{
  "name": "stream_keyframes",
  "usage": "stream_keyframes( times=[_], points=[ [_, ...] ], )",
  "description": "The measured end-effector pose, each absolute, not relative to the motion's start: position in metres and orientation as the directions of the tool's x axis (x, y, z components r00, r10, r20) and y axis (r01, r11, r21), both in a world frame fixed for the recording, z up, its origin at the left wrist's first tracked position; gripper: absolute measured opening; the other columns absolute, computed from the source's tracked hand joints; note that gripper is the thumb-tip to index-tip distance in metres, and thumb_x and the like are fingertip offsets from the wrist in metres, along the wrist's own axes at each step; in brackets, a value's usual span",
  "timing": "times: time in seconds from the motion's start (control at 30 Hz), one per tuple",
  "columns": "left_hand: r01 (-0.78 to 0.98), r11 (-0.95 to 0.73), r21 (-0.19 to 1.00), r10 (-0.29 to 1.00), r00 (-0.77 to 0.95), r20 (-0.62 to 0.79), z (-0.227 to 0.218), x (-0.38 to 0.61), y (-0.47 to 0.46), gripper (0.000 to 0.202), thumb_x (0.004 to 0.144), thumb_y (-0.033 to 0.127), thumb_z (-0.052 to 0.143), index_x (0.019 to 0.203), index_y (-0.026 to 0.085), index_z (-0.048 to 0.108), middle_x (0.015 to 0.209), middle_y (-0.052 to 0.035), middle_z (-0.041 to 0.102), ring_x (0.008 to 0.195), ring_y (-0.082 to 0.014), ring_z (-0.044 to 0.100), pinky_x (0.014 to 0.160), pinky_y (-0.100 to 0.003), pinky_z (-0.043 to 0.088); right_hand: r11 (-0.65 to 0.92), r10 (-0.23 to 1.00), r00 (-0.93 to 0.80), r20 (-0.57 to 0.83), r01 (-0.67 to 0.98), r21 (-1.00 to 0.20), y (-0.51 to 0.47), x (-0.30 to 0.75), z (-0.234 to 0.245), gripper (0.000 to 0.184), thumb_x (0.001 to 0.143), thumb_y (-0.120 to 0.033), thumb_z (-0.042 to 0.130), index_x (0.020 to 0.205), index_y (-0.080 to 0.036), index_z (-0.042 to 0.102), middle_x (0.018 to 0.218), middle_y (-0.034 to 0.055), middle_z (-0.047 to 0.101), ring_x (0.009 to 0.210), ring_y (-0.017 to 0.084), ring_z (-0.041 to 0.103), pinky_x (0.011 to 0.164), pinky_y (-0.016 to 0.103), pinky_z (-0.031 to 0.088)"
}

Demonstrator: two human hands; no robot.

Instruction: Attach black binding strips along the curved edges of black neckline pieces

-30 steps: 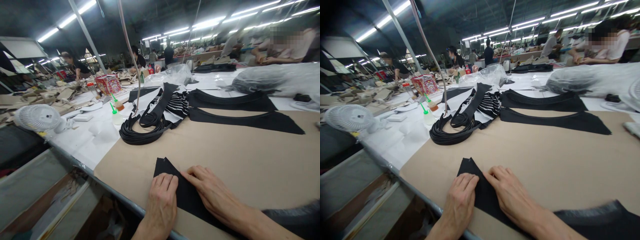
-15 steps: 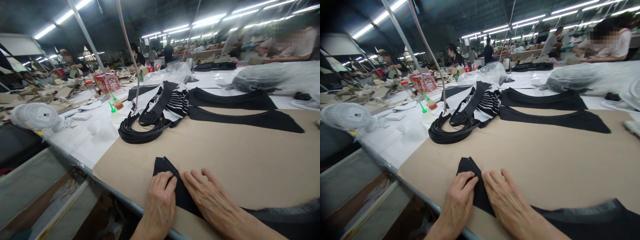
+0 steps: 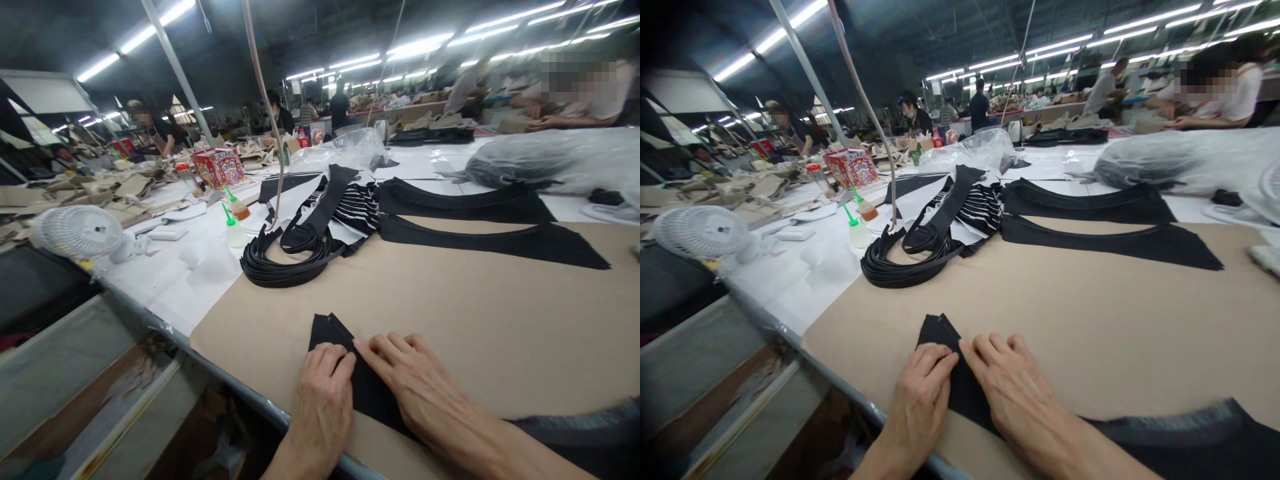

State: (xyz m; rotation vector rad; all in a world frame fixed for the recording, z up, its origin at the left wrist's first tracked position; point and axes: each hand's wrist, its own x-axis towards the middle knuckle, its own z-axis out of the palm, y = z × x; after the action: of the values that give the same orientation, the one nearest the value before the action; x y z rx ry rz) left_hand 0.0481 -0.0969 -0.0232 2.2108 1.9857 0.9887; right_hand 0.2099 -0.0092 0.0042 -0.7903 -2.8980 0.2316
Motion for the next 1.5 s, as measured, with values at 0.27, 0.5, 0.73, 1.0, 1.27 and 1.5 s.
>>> stream_keyframes(
  times=[0.27, 0.5, 0.73, 1.0, 1.27, 1.5],
  points=[
    [0.890, -0.191, 0.414, 0.900, -0.010, 0.436, -0.026, 0.048, -0.097, 0.033, 0.089, 0.005, 0.039, 0.111, 0.017, 0.060, 0.105, -0.0083, 0.062, 0.097, -0.0225, 0.054, 0.085, -0.042, 0.051, 0.861, 0.498, -0.862, 0.099, 0.477, -0.177, -0.009, 0.208, 0.002, 0.047, 0.084, 0.000, 0.042, 0.124, -0.020, 0.055, 0.108, 0.0079, 0.059, 0.094, 0.023, 0.050, 0.085, 0.041, 0.033],
    [0.892, -0.195, 0.407, 0.902, 0.000, 0.433, -0.027, 0.048, -0.098, 0.033, 0.089, 0.004, 0.039, 0.111, 0.017, 0.060, 0.106, -0.0081, 0.062, 0.098, -0.0220, 0.055, 0.087, -0.042, 0.051, 0.839, 0.503, -0.864, 0.025, 0.481, -0.254, 0.000, 0.206, 0.011, 0.049, 0.084, 0.000, 0.040, 0.126, -0.022, 0.054, 0.106, 0.0063, 0.058, 0.093, 0.021, 0.050, 0.080, 0.038, 0.034],
    [0.890, -0.228, 0.395, 0.884, 0.019, 0.467, -0.028, 0.048, -0.095, 0.032, 0.089, 0.004, 0.038, 0.111, 0.015, 0.059, 0.102, -0.0085, 0.062, 0.097, -0.0227, 0.053, 0.085, -0.042, 0.051, 0.865, 0.451, -0.893, 0.011, 0.434, -0.252, 0.005, 0.207, 0.014, 0.048, 0.085, -0.004, 0.040, 0.128, -0.021, 0.053, 0.105, 0.0084, 0.059, 0.093, 0.023, 0.051, 0.087, 0.041, 0.035],
    [0.894, -0.249, 0.373, 0.869, 0.036, 0.494, -0.030, 0.046, -0.095, 0.033, 0.088, 0.002, 0.040, 0.112, 0.015, 0.059, 0.101, -0.0088, 0.061, 0.098, -0.0232, 0.053, 0.085, -0.043, 0.051, 0.790, 0.474, -0.880, -0.032, 0.441, -0.426, 0.013, 0.237, 0.035, 0.064, 0.078, 0.004, 0.038, 0.131, -0.028, 0.050, 0.112, 0.0050, 0.057, 0.098, 0.020, 0.051, 0.084, 0.036, 0.036],
    [0.906, -0.248, 0.343, 0.861, 0.044, 0.507, -0.028, 0.048, -0.094, 0.031, 0.088, 0.002, 0.040, 0.109, 0.014, 0.059, 0.100, -0.0086, 0.062, 0.096, -0.0230, 0.054, 0.083, -0.042, 0.052, 0.906, 0.406, -0.902, 0.145, 0.376, -0.195, -0.009, 0.239, -0.007, 0.053, 0.087, -0.004, 0.040, 0.138, -0.018, 0.043, 0.114, 0.0099, 0.059, 0.102, 0.024, 0.051, 0.104, 0.052, 0.026],
    [0.925, -0.302, 0.228, 0.804, 0.119, 0.582, -0.031, 0.042, -0.092, 0.031, 0.090, 0.004, 0.040, 0.108, 0.017, 0.060, 0.100, -0.0069, 0.064, 0.097, -0.0214, 0.058, 0.081, -0.036, 0.053, 0.754, 0.545, -0.838, 0.003, 0.488, -0.440, -0.001, 0.256, 0.037, 0.062, 0.084, -0.002, 0.037, 0.143, -0.022, 0.039, 0.118, 0.0097, 0.056, 0.103, 0.022, 0.053, 0.093, 0.041, 0.040]
  ],
)
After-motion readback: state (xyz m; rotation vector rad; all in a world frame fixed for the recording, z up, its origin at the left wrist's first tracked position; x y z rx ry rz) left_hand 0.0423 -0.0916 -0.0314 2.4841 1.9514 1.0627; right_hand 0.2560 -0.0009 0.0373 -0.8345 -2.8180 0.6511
